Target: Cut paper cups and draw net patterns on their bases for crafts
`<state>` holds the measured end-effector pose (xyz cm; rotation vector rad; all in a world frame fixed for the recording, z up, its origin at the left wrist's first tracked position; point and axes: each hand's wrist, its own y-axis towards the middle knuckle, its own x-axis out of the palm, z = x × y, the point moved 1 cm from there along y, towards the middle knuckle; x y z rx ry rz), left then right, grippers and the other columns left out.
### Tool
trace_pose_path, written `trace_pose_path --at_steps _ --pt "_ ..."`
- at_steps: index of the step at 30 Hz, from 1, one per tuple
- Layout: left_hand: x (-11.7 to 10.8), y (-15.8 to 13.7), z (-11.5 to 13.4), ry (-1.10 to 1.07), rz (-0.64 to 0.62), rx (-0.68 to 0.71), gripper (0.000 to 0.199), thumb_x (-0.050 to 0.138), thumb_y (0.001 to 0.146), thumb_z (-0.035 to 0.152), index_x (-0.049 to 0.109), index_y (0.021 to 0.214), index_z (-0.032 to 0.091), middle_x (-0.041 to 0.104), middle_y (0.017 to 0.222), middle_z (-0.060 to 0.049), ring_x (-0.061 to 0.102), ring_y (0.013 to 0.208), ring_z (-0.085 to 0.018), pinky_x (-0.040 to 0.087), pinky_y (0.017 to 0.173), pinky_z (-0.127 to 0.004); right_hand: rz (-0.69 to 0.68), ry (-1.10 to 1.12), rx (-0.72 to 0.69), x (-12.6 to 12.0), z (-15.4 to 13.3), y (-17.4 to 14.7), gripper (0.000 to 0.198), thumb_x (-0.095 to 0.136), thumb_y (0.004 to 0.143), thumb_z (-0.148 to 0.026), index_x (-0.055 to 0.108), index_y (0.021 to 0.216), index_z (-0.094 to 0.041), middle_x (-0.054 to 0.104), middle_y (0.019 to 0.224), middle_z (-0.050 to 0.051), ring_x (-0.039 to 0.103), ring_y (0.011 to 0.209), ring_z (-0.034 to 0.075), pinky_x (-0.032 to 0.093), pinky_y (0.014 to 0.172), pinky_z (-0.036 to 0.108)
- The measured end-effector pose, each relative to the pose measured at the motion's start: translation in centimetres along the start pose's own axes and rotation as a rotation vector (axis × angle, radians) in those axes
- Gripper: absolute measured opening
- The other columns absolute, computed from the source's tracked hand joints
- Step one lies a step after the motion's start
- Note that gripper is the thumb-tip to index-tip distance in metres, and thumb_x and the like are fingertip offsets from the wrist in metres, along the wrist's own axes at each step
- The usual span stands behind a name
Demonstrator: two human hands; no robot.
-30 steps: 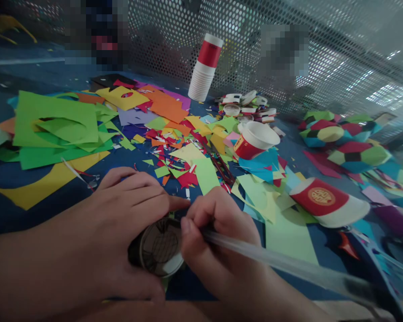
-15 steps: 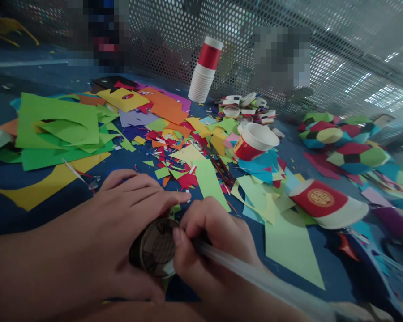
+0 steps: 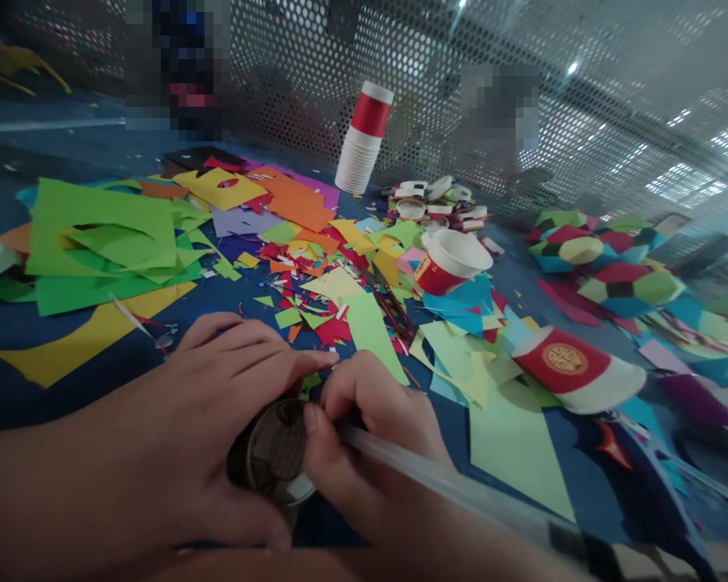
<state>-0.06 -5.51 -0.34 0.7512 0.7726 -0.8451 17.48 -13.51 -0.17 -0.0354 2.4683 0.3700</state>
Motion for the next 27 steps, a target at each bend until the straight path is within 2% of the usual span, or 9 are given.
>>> trace_pose_path --at_steps 4,7,12,14,16,18,20,23,27 --pt "0.1 0.0 0.0 0.026 -0.034 -0.027 0.090 0.088 0.055 0.068 0.059 0.123 0.018 0.071 0.109 -0.008 0.061 0.106 -0.037 0.038 0.097 -0.060 0.093 0.192 -0.050 -0.1 0.1 -0.1 0.019 0.052 0.097 -0.013 0.046 0.086 -0.027 0.051 0.072 -0.004 0.048 0.060 0.013 0.040 0.053 0.027" --pt "0.2 -0.1 0.0 0.068 0.003 -0.043 0.093 0.084 0.057 0.072 0.058 0.129 0.019 0.071 0.111 -0.009 0.061 0.109 -0.037 0.038 0.100 -0.060 0.167 0.325 -0.063 -0.3 0.0 -0.4 0.018 0.050 0.100 -0.019 0.047 0.084 -0.027 0.049 0.069 -0.004 0.046 0.059 0.014 0.039 0.054 0.028" --pt "-0.6 -0.1 -0.2 0.151 0.025 -0.113 0.107 0.076 0.053 0.084 0.056 0.133 0.017 0.068 0.118 -0.013 0.060 0.108 -0.038 0.043 0.099 -0.060 0.269 0.332 0.017 -0.3 -0.3 -0.3 0.025 0.051 0.102 -0.028 0.047 0.078 -0.026 0.047 0.063 -0.003 0.043 0.056 0.015 0.033 0.051 0.028" --pt "-1.1 0.0 -0.2 0.107 -0.002 -0.105 0.101 0.081 0.056 0.073 0.053 0.137 0.018 0.065 0.128 -0.013 0.058 0.116 -0.040 0.045 0.099 -0.060 0.240 0.319 0.026 -0.4 -0.1 -0.1 0.025 0.051 0.102 -0.028 0.048 0.077 -0.026 0.048 0.063 -0.003 0.044 0.055 0.015 0.034 0.050 0.028" --pt "-1.5 -0.1 0.0 0.042 -0.040 -0.084 0.085 0.078 0.067 0.047 0.048 0.142 0.021 0.063 0.136 -0.012 0.057 0.125 -0.037 0.046 0.105 -0.055 0.196 0.302 0.041 -0.5 0.1 0.0 0.024 0.052 0.101 -0.027 0.049 0.077 -0.026 0.049 0.063 -0.002 0.046 0.055 0.015 0.036 0.048 0.027" --pt "-1.7 -0.2 0.2 0.003 -0.056 -0.076 0.075 0.066 0.072 0.026 0.045 0.144 0.022 0.066 0.134 -0.009 0.060 0.125 -0.032 0.047 0.107 -0.050 0.173 0.284 0.063 -0.7 0.2 0.1 0.023 0.052 0.100 -0.026 0.049 0.077 -0.026 0.050 0.063 -0.002 0.047 0.054 0.015 0.037 0.047 0.027" --pt "-1.8 -0.3 0.3 0.000 -0.051 -0.089 0.073 0.059 0.071 0.019 0.048 0.143 0.021 0.070 0.126 -0.009 0.065 0.118 -0.030 0.050 0.104 -0.047 0.173 0.261 0.079 -0.8 0.2 0.0 0.023 0.051 0.100 -0.024 0.049 0.077 -0.026 0.050 0.064 -0.001 0.047 0.054 0.015 0.038 0.047 0.028" --pt "-1.5 -0.3 0.3 0.004 -0.070 -0.124 0.072 0.066 0.071 0.028 0.050 0.140 0.019 0.073 0.119 -0.010 0.068 0.110 -0.034 0.055 0.095 -0.049 0.167 0.250 0.080 -0.8 -0.1 0.0 0.023 0.050 0.100 -0.022 0.048 0.077 -0.027 0.051 0.064 -0.001 0.048 0.055 0.016 0.038 0.048 0.028" --pt "-1.2 -0.2 0.4 -0.005 -0.109 -0.133 0.080 0.079 0.071 0.044 0.050 0.142 0.018 0.071 0.125 -0.013 0.067 0.113 -0.035 0.055 0.095 -0.048 0.148 0.233 0.085 -0.7 -0.1 0.3 0.022 0.057 0.093 -0.016 0.048 0.076 -0.027 0.052 0.062 -0.002 0.046 0.052 0.015 0.037 0.046 0.025"
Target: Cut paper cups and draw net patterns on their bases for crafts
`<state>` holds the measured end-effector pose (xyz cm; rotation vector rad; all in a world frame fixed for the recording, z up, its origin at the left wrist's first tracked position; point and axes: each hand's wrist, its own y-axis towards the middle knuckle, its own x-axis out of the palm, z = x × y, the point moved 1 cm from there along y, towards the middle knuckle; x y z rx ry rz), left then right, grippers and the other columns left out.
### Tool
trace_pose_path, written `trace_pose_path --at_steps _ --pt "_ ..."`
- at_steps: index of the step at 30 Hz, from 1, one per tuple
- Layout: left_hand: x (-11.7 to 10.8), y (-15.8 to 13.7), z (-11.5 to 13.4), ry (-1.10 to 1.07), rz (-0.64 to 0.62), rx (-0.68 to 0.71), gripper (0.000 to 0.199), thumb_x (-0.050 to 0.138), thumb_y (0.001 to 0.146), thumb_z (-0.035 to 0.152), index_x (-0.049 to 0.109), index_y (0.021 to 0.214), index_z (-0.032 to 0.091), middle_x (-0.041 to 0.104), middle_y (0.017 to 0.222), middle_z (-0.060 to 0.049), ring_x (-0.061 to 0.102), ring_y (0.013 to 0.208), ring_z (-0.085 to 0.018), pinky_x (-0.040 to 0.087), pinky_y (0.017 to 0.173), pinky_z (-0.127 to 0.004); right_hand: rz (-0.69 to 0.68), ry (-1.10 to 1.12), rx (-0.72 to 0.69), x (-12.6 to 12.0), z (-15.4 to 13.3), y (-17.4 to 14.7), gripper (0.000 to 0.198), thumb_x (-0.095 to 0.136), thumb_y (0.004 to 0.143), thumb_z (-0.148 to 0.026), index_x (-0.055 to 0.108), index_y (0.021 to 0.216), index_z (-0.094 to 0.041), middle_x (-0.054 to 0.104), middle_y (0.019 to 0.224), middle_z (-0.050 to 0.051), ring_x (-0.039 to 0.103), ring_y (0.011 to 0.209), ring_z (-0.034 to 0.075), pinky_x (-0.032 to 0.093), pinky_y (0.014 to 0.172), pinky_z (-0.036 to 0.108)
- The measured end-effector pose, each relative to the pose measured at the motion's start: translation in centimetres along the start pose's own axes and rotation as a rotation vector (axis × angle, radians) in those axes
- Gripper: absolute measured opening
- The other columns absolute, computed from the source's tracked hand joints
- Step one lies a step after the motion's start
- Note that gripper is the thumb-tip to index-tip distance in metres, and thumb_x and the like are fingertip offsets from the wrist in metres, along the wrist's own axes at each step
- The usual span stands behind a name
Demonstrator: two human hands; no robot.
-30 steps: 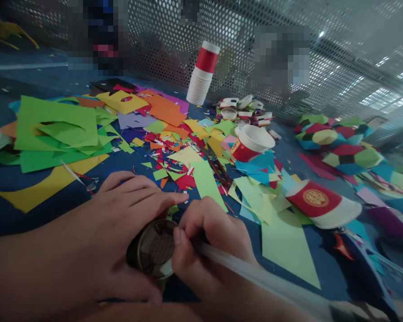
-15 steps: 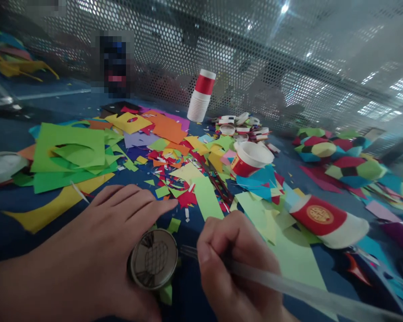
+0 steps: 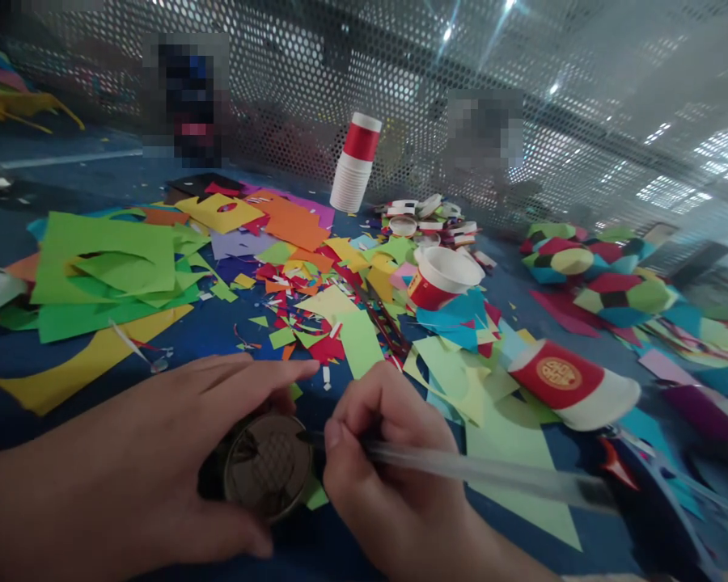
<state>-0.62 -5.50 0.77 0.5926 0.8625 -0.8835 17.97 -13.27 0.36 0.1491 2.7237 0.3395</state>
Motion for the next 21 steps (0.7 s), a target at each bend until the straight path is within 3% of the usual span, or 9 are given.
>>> trace_pose_path --at_steps 5,15,21 --pt "0.5 0.2 0.2 -0.010 0.054 0.010 0.084 0.082 0.070 0.053 0.048 0.142 0.025 0.071 0.125 -0.009 0.069 0.110 -0.032 0.054 0.095 -0.045 -0.072 -0.029 0.060 0.4 1.2 0.1 0.019 0.056 0.091 -0.020 0.046 0.075 -0.026 0.050 0.059 -0.003 0.041 0.050 0.014 0.031 0.043 0.025" --pt "1.3 -0.3 0.3 -0.004 0.088 0.043 0.081 0.081 0.072 0.052 0.051 0.140 0.020 0.071 0.124 -0.011 0.068 0.108 -0.034 0.054 0.091 -0.047 -0.127 -0.047 0.070 0.5 1.4 0.3 0.018 0.054 0.091 -0.021 0.044 0.077 -0.026 0.046 0.061 -0.005 0.036 0.051 0.013 0.029 0.044 0.024" --pt "1.0 0.1 0.3 0.002 0.072 0.027 0.102 0.085 0.064 0.059 0.042 0.146 0.017 0.070 0.128 -0.015 0.069 0.111 -0.036 0.053 0.097 -0.049 -0.111 0.011 0.090 0.4 1.4 0.2 0.018 0.056 0.094 -0.022 0.046 0.080 -0.026 0.053 0.064 -0.004 0.042 0.054 0.014 0.034 0.046 0.024"
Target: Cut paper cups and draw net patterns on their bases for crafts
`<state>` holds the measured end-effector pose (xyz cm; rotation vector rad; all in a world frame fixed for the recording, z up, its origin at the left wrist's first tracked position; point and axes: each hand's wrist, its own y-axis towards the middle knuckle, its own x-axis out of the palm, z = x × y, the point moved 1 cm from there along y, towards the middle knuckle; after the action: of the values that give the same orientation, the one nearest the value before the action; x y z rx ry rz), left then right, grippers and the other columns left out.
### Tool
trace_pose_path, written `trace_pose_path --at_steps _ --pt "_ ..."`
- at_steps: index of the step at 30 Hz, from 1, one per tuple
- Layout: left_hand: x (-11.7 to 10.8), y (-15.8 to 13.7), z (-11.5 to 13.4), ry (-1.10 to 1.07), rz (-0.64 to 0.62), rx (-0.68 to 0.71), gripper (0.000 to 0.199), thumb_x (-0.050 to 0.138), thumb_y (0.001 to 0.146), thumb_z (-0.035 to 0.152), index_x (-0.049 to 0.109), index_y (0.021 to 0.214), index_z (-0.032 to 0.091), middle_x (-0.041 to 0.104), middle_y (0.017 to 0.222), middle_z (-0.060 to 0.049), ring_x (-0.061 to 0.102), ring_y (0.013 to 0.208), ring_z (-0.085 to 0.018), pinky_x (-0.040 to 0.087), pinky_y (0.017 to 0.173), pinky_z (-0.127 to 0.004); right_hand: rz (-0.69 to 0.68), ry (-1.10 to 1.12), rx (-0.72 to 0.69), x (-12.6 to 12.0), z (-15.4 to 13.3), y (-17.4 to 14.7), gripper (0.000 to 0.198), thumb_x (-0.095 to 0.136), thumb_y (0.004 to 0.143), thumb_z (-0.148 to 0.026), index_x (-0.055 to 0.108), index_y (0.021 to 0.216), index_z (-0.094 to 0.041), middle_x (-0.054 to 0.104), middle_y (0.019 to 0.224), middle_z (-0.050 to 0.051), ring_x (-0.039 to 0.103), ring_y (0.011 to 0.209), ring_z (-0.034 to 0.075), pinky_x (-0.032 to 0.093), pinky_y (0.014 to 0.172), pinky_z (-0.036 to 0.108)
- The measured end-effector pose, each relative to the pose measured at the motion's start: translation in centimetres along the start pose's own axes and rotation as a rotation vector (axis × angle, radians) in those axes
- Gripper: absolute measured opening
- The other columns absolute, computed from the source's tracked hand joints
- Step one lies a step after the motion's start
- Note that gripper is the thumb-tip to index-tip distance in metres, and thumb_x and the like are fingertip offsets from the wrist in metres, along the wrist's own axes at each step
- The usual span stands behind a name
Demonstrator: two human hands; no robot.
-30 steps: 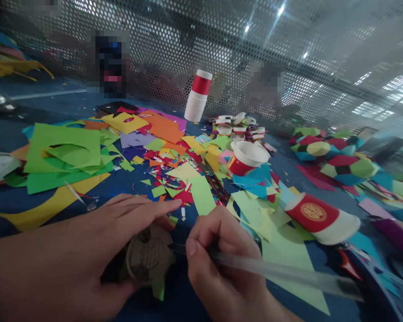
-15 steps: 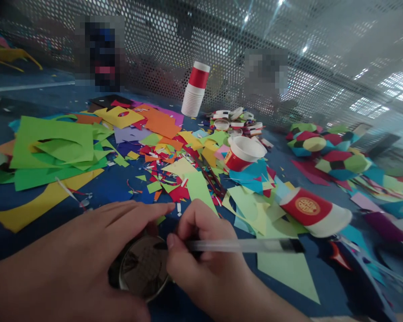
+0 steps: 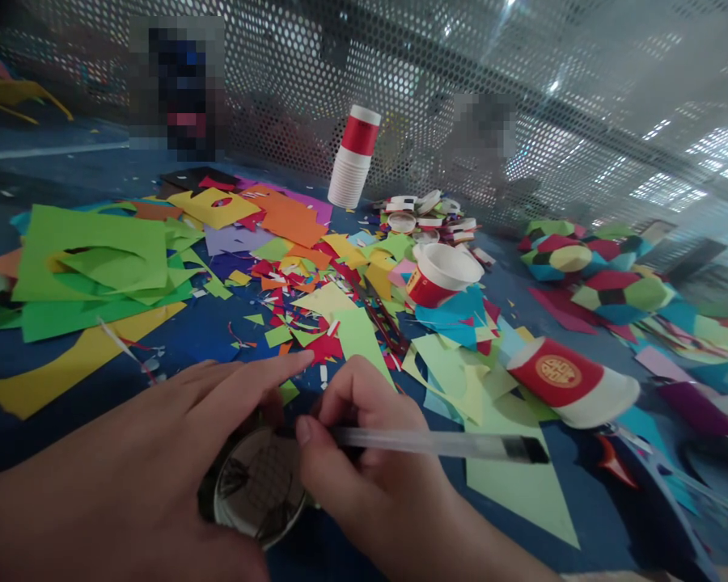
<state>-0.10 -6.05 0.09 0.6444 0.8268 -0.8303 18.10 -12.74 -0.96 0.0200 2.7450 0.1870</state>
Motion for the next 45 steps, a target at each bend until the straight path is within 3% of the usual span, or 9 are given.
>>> trace_pose_path --at_steps 6,12,16,21,25,30,34,39,45 --pt "0.2 -0.2 -0.1 0.002 -0.011 -0.018 0.102 0.084 0.066 0.058 0.040 0.149 0.021 0.068 0.132 -0.013 0.067 0.113 -0.037 0.049 0.101 -0.055 -0.017 -0.030 -0.017 0.0 0.2 -0.1 0.019 0.055 0.094 -0.020 0.045 0.078 -0.026 0.050 0.061 -0.005 0.040 0.051 0.013 0.030 0.044 0.024" --pt "0.3 -0.5 0.1 0.032 0.059 -0.025 0.089 0.083 0.069 0.051 0.044 0.143 0.021 0.071 0.126 -0.011 0.069 0.109 -0.034 0.051 0.097 -0.050 0.003 -0.028 -0.021 0.0 -0.3 -0.3 0.019 0.055 0.095 -0.022 0.046 0.078 -0.026 0.050 0.062 -0.004 0.040 0.052 0.013 0.032 0.044 0.024" --pt "0.1 -0.3 0.1 0.004 0.026 -0.013 0.090 0.083 0.067 0.051 0.046 0.143 0.022 0.071 0.125 -0.011 0.068 0.109 -0.036 0.050 0.097 -0.051 -0.028 -0.116 0.028 0.0 -0.8 -0.4 0.020 0.055 0.093 -0.021 0.045 0.076 -0.026 0.047 0.061 -0.005 0.041 0.051 0.013 0.030 0.045 0.025" --pt "0.1 -0.2 0.2 0.012 0.023 -0.019 0.081 0.082 0.068 0.050 0.051 0.137 0.019 0.072 0.121 -0.012 0.070 0.105 -0.036 0.051 0.094 -0.051 0.018 -0.085 -0.087 -0.2 -1.0 -0.7 0.017 0.050 0.097 -0.023 0.046 0.081 -0.027 0.052 0.067 -0.003 0.045 0.053 0.013 0.034 0.046 0.026" --pt "0.0 -0.4 0.5 0.004 0.024 -0.038 0.073 0.081 0.069 0.043 0.053 0.133 0.024 0.072 0.124 -0.008 0.069 0.109 -0.035 0.049 0.097 -0.052 -0.050 -0.139 0.003 -0.2 -1.0 -0.8 0.019 0.053 0.095 -0.020 0.045 0.079 -0.026 0.048 0.063 -0.004 0.043 0.053 0.014 0.029 0.046 0.027" --pt "-0.1 -0.2 0.3 0.005 -0.003 -0.009 0.083 0.081 0.070 0.050 0.048 0.140 0.020 0.071 0.126 -0.011 0.069 0.108 -0.035 0.051 0.094 -0.050 0.028 -0.135 0.032 0.0 -1.0 -0.8 0.018 0.055 0.095 -0.022 0.047 0.079 -0.026 0.049 0.063 -0.004 0.041 0.051 0.013 0.030 0.045 0.027" --pt "-0.1 0.0 0.1 0.039 0.008 0.012 0.091 0.083 0.067 0.055 0.047 0.140 0.015 0.072 0.120 -0.012 0.070 0.103 -0.035 0.053 0.091 -0.050 0.104 -0.093 -0.031 0.5 -0.9 -1.2 0.019 0.054 0.094 -0.019 0.046 0.080 -0.027 0.050 0.062 -0.005 0.044 0.052 0.013 0.030 0.045 0.027" --pt "0.1 -0.1 -0.1 0.074 0.043 0.025 0.086 0.084 0.069 0.054 0.049 0.137 0.015 0.074 0.117 -0.011 0.071 0.100 -0.033 0.054 0.090 -0.048 0.130 -0.159 -0.069 0.9 -0.8 -1.4 0.020 0.054 0.094 -0.017 0.045 0.081 -0.028 0.048 0.061 -0.006 0.041 0.050 0.012 0.025 0.043 0.026" --pt "0.0 -0.3 0.2 0.067 0.052 0.034 0.093 0.085 0.065 0.058 0.049 0.138 0.013 0.073 0.117 -0.013 0.071 0.100 -0.035 0.054 0.089 -0.051 0.127 -0.203 -0.150 0.7 -0.9 -1.3 0.019 0.052 0.094 -0.017 0.043 0.082 -0.029 0.048 0.060 -0.007 0.047 0.050 0.012 0.028 0.043 0.025"
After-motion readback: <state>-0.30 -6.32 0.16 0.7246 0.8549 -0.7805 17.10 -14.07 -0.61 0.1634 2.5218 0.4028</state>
